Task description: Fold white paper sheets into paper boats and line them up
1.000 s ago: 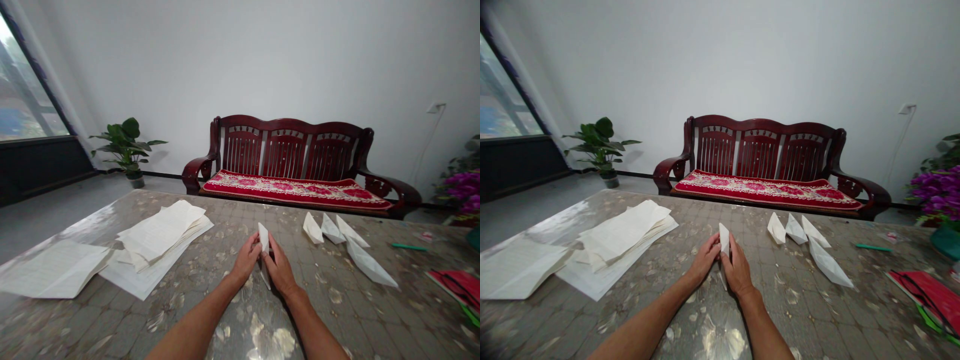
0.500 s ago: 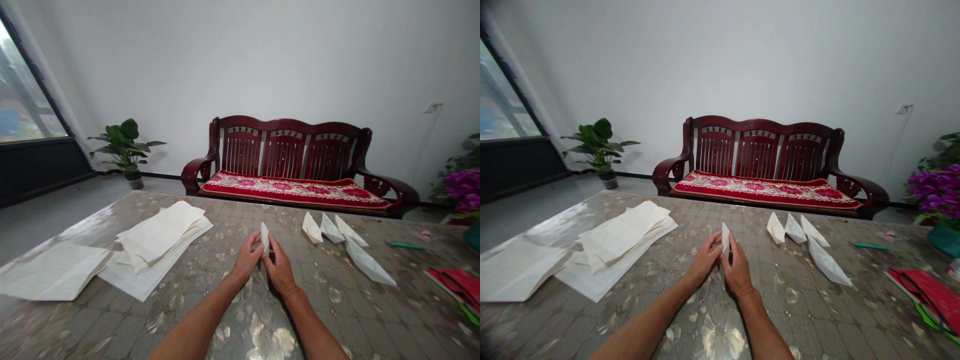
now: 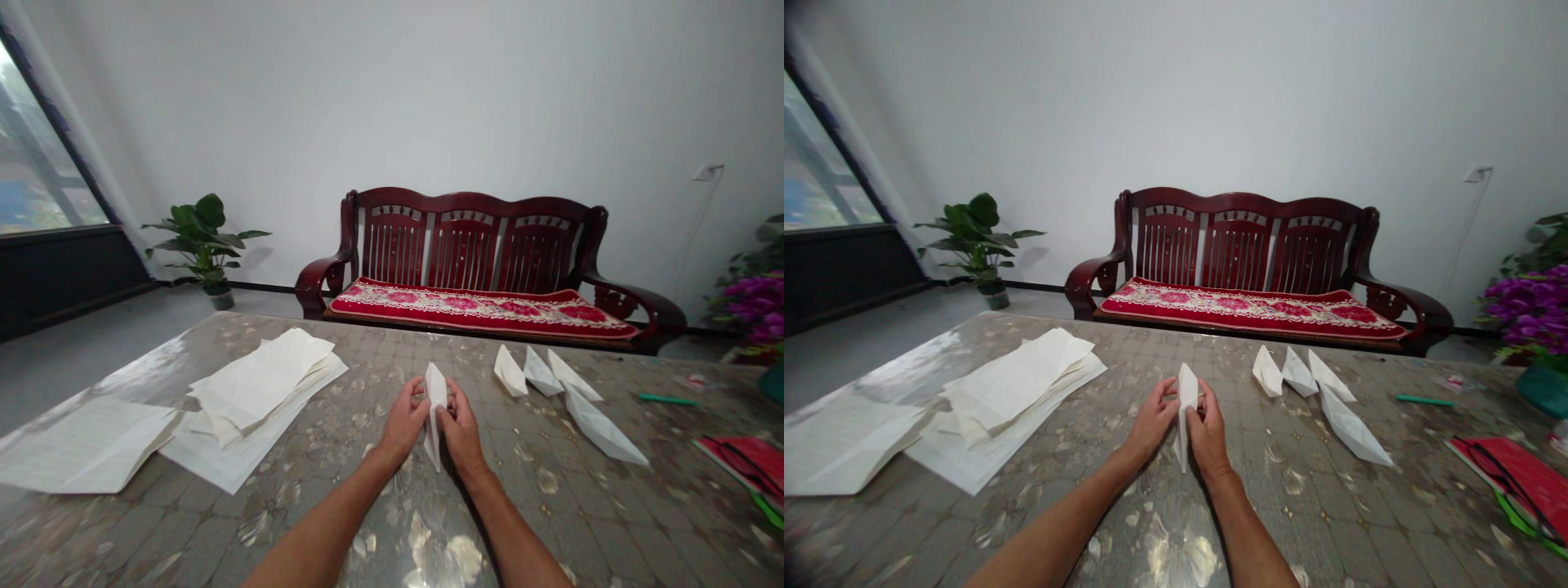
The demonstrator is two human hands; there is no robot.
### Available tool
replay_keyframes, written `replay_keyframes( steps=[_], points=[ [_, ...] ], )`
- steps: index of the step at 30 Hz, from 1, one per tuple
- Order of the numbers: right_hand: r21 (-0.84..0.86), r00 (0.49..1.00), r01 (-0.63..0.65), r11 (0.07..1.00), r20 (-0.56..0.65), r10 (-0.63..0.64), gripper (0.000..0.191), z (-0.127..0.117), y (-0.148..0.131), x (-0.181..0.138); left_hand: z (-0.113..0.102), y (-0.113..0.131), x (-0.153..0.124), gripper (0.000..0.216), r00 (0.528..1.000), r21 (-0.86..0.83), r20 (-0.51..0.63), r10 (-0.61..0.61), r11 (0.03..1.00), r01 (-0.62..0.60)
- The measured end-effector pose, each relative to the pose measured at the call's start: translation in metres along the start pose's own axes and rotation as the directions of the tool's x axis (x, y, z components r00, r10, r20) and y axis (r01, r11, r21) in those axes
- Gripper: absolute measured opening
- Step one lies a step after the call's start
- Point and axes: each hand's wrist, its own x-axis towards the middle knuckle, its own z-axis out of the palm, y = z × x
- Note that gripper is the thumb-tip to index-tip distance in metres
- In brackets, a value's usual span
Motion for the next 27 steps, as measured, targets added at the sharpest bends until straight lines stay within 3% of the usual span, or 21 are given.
replay_keyframes(
  steps=[9, 17, 27],
  points=[
    [0.016, 0.999, 0.019, 1.000, -0.048, -0.018, 0.063, -0.001, 0.002, 0.000, 0.001, 0.012, -0.007, 0.047, 0.996, 0.061, -0.002, 0.091, 0.994, -0.090],
    [-0.026, 0.998, 0.046, 0.999, -0.049, -0.047, 0.064, 0.000, 0.003, -0.001, 0.003, 0.003, -0.004, 0.051, 0.995, 0.108, -0.047, 0.086, 0.991, -0.081],
    [-0.044, 0.997, 0.044, 0.998, -0.058, -0.047, 0.062, -0.001, 0.005, 0.000, 0.001, 0.006, -0.005, 0.048, 0.995, 0.126, 0.046, 0.085, 0.988, -0.091]
  ],
)
